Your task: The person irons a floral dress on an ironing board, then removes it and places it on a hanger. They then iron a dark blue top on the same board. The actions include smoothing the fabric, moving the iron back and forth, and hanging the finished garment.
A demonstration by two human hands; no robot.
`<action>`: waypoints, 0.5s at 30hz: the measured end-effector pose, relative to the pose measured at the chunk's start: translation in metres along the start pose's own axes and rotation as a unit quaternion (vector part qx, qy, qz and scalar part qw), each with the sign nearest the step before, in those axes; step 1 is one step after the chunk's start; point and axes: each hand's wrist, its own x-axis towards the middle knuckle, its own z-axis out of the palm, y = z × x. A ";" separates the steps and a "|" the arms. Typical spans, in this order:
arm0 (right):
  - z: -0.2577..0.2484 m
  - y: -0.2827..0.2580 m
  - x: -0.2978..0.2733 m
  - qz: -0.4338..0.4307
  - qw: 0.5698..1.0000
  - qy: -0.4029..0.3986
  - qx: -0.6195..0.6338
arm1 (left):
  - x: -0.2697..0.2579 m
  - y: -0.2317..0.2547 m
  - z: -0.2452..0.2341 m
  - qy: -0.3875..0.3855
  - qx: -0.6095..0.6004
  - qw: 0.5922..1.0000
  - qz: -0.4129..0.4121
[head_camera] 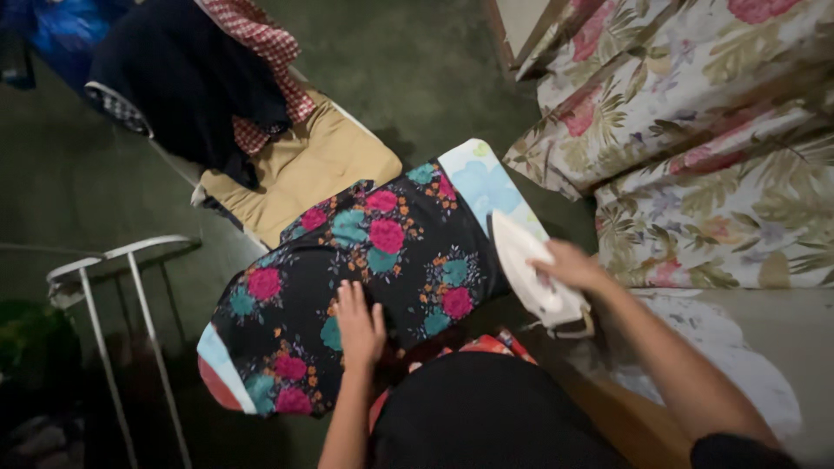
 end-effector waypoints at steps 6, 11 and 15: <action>-0.031 -0.035 0.052 -0.104 0.981 0.101 0.125 | -0.034 -0.062 -0.037 0.131 0.039 0.981 -0.136; -0.003 -0.067 0.100 -0.168 0.906 0.333 0.198 | -0.060 -0.131 -0.048 0.196 -0.007 0.953 -0.232; 0.040 -0.044 0.115 -0.200 0.858 0.391 0.267 | -0.076 -0.172 -0.052 0.210 0.005 0.945 -0.249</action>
